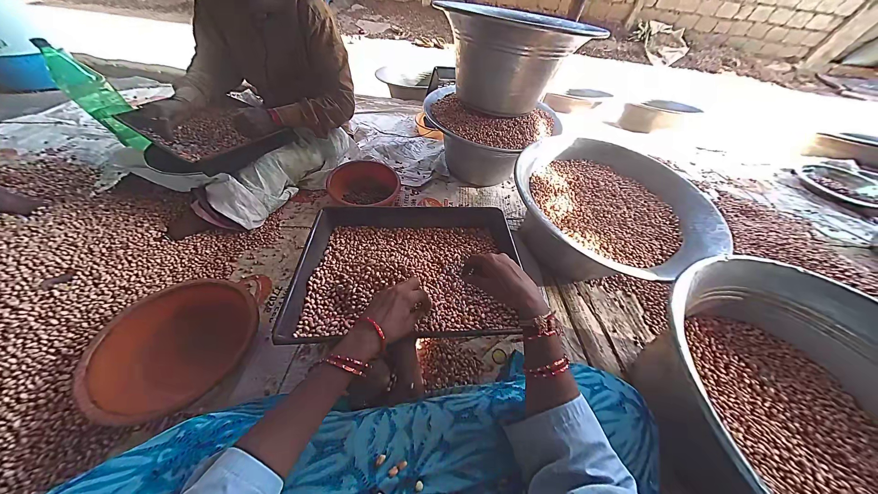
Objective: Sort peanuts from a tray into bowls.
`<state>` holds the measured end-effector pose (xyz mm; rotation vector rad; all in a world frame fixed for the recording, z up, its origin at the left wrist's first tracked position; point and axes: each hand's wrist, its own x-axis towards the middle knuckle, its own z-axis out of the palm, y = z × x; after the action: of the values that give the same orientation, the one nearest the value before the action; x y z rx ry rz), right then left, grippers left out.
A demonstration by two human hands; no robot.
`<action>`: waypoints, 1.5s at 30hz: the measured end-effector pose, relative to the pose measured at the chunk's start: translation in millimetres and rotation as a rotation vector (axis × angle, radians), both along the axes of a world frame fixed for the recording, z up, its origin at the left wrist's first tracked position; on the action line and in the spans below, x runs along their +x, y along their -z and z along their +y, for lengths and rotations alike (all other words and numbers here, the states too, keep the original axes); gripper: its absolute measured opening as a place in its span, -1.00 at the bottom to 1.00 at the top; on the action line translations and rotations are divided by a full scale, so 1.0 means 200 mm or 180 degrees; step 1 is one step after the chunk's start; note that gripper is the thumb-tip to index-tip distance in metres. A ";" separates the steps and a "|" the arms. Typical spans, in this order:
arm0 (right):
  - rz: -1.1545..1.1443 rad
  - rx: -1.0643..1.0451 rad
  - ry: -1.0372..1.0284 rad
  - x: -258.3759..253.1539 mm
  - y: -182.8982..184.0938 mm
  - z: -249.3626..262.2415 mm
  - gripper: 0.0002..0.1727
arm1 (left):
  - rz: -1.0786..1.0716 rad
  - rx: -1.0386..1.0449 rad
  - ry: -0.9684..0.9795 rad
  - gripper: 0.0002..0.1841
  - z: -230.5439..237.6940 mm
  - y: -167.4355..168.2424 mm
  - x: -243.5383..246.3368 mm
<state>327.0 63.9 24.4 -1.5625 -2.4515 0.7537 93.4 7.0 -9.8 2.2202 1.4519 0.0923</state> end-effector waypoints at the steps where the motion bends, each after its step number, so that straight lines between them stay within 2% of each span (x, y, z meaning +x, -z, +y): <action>1: -0.0248 -0.0071 0.0161 0.01 0.01 0.01 -0.70 | -0.0378 -0.0045 0.0134 -0.77 0.00 0.00 -0.04; 2: -0.0441 -0.0142 0.0291 0.02 0.02 0.01 -0.70 | -0.0976 -0.0227 0.0321 -0.82 -0.01 -0.01 -0.09; 4: -0.0685 -0.0255 0.0466 0.04 0.02 0.01 -0.69 | -0.2272 -0.1175 0.0726 -0.85 -0.02 -0.05 -0.19; 5: -0.0822 -0.0323 0.0560 0.05 0.02 0.01 -0.69 | -0.2540 -0.1639 0.0760 -0.79 -0.02 -0.09 -0.23; 6: -0.0966 -0.0411 0.0648 0.05 0.01 0.01 -0.67 | -0.2430 -0.1797 0.0581 -0.75 -0.02 -0.14 -0.28; 7: -0.1093 -0.0510 0.0702 0.06 0.01 0.01 -0.66 | -0.1921 -0.1608 0.0198 -0.74 -0.02 -0.19 -0.33; 9: -0.1349 -0.0673 0.0700 0.05 0.02 -0.01 -0.65 | -0.0049 -0.0981 -0.0713 -0.66 0.00 -0.23 -0.36; 11: -0.1555 -0.0804 0.0495 0.01 0.03 -0.02 -0.65 | 0.1218 -0.1021 -0.1274 -0.52 0.02 -0.18 -0.36; 13: -0.1633 -0.0819 0.0156 -0.07 0.05 -0.05 -0.61 | 0.1621 -0.1132 -0.1245 -0.40 0.02 -0.11 -0.32; 15: -0.1598 -0.0753 -0.0202 -0.17 0.06 -0.09 -0.61 | 0.1635 -0.1151 -0.1086 -0.30 0.01 -0.09 -0.22; 18: -0.1110 -0.0629 -0.0590 -0.30 0.09 -0.13 -0.46 | 0.1199 -0.1077 -0.1125 -0.30 0.02 -0.06 -0.12; 21: -0.0107 -0.0616 -0.0674 -0.41 0.13 -0.16 -0.20 | 0.0288 -0.1073 -0.1385 -0.28 0.03 -0.03 -0.12; 23: 0.0883 -0.0665 -0.0740 -0.42 0.13 -0.13 -0.26 | -0.0787 -0.0942 -0.1798 -0.42 0.02 -0.01 -0.15; 25: 0.1482 -0.0507 -0.0576 -0.37 0.12 -0.09 -0.45 | -0.1928 -0.0813 -0.2238 -0.49 0.00 -0.01 -0.17; 27: 0.1130 0.0061 0.0048 -0.28 0.09 -0.04 -0.69 | -0.2480 -0.0552 -0.2140 -0.43 0.00 -0.04 -0.21; 28: 0.0721 0.0248 0.0396 -0.23 0.07 -0.02 -0.72 | -0.2521 -0.0373 -0.1908 -0.43 0.01 -0.05 -0.25; 30: -0.0111 0.0265 0.0879 -0.15 0.05 0.01 -0.70 | -0.2447 -0.0119 -0.1578 -0.43 0.05 -0.07 -0.30; 32: -0.0544 0.0151 0.1031 -0.12 0.08 0.03 -0.70 | -0.2285 -0.0040 -0.1647 -0.49 0.06 -0.09 -0.33; 38: -0.1000 0.0000 0.0789 -0.20 0.12 0.03 -0.68 | -0.0911 0.0738 -0.1482 -0.70 0.02 -0.13 -0.32; 42: -0.1074 -0.0052 0.0791 -0.21 0.12 0.02 -0.69 | -0.0355 0.0670 -0.1195 -0.76 0.00 -0.08 -0.21; 45: -0.1023 -0.0100 0.0822 -0.20 0.12 0.02 -0.68 | -0.0049 0.0598 -0.1068 -0.73 -0.02 -0.05 -0.14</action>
<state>286.9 68.1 0.4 -2.1041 -2.3753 0.5346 64.5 3.8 1.1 2.0878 1.8615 0.3689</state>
